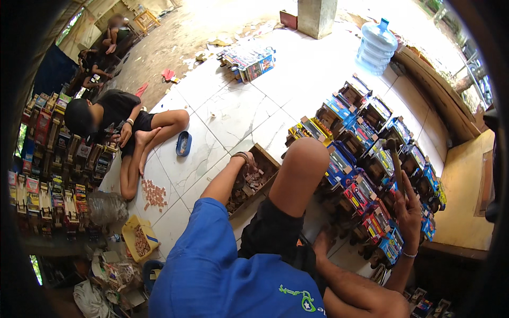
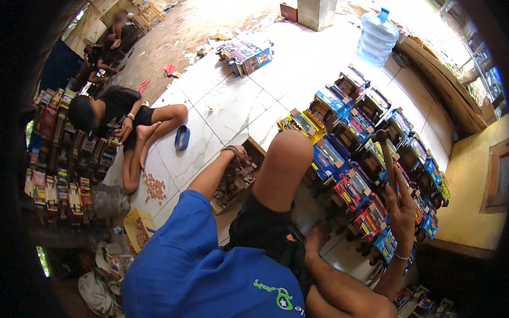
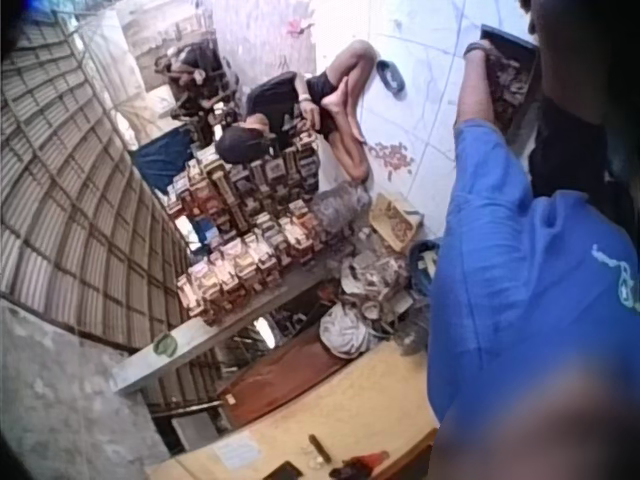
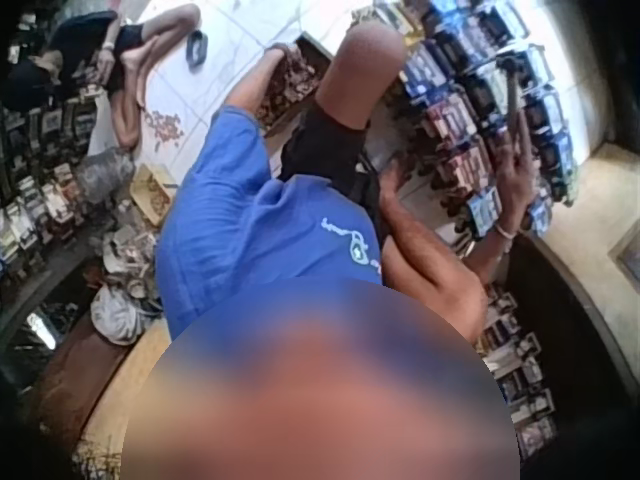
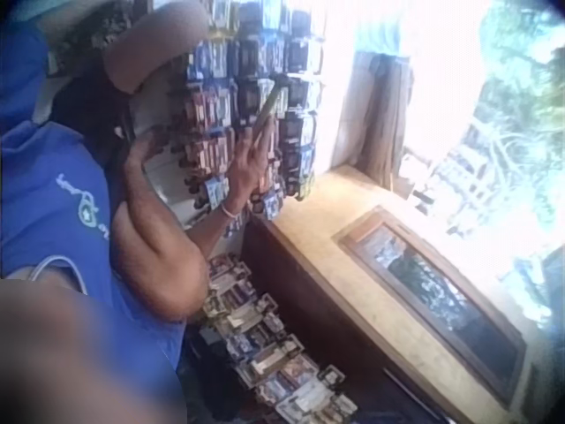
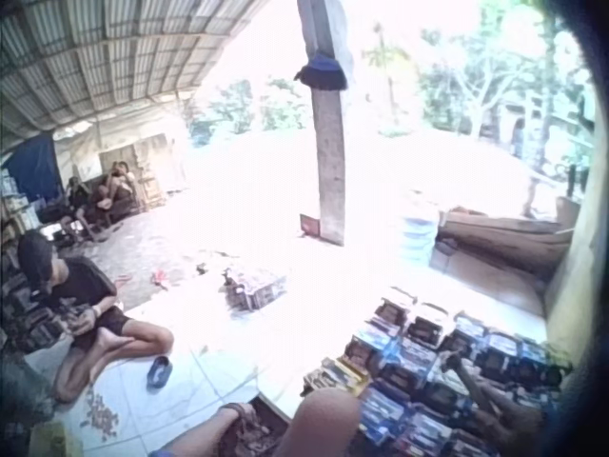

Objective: The person sits on the floor and assembles small wooden toy trucks. They use a hammer to drive nails into the wooden bodies and then use pliers to attach wheels to the axles. The person works on multiple trucks one by one, placing finished units on a nearby stack.

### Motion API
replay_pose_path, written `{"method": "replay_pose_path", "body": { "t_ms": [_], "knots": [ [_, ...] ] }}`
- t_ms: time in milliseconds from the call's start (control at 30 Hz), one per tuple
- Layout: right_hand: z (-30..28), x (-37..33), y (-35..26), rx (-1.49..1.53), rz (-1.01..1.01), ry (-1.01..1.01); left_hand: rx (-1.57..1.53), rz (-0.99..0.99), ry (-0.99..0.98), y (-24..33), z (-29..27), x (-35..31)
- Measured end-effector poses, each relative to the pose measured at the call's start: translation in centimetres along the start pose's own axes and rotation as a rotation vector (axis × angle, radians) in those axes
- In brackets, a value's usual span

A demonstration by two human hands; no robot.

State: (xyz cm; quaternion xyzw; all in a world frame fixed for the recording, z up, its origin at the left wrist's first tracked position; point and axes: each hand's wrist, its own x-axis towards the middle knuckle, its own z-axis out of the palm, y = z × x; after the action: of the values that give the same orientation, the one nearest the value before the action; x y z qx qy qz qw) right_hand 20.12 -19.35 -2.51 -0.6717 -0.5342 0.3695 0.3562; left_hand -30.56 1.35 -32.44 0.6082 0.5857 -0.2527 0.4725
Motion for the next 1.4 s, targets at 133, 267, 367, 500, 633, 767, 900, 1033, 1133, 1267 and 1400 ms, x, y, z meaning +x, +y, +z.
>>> {"method": "replay_pose_path", "body": {
  "t_ms": [133,267,367,500,633,767,900,1033,1133,1267,1400],
  "knots": [
    [0.7,0.4,0.2,0.020,-0.063,-0.017,-0.336,-0.015,-0.045,-1.0,-1.1,-3.1],
    [0.9,0.6,0.0,0.035,-0.024,-0.035,-0.422,-0.024,-0.155,-2.4,-2.1,-3.9],
    [1.0,0.8,-0.3,-0.016,-0.029,-0.040,-0.427,0.045,-0.159,-3.9,-2.2,-3.6],
    [1.2,1.2,-0.5,-0.071,-0.051,-0.051,-0.411,0.079,-0.117,-5.3,-2.3,-3.1],
    [1.4,1.2,-0.6,-0.049,0.021,-0.054,-0.300,0.108,-0.045,-5.8,-2.4,-2.7],
    [1.6,1.3,-0.4,-0.016,0.035,-0.057,-0.425,0.167,0.016,-5.4,-2.7,-3.3],
    [1.5,1.6,0.5,0.078,0.039,-0.042,-0.790,0.465,0.051,-1.2,-5.2,-7.0],
    [0.7,2.0,1.2,0.147,0.024,0.004,-0.960,0.601,0.098,7.9,-10.3,-12.9],
    [0.2,2.3,1.4,0.209,0.061,0.094,-0.938,0.825,0.041,16.4,-13.2,-15.8],
    [-1.3,2.6,2.6,0.307,0.063,0.240,-0.738,0.980,-0.085,29.0,-14.3,-16.5],
    [-4.6,2.9,6.1,0.482,0.087,0.491,-0.582,1.043,-0.137,41.5,-11.4,-14.4]
  ]
}}
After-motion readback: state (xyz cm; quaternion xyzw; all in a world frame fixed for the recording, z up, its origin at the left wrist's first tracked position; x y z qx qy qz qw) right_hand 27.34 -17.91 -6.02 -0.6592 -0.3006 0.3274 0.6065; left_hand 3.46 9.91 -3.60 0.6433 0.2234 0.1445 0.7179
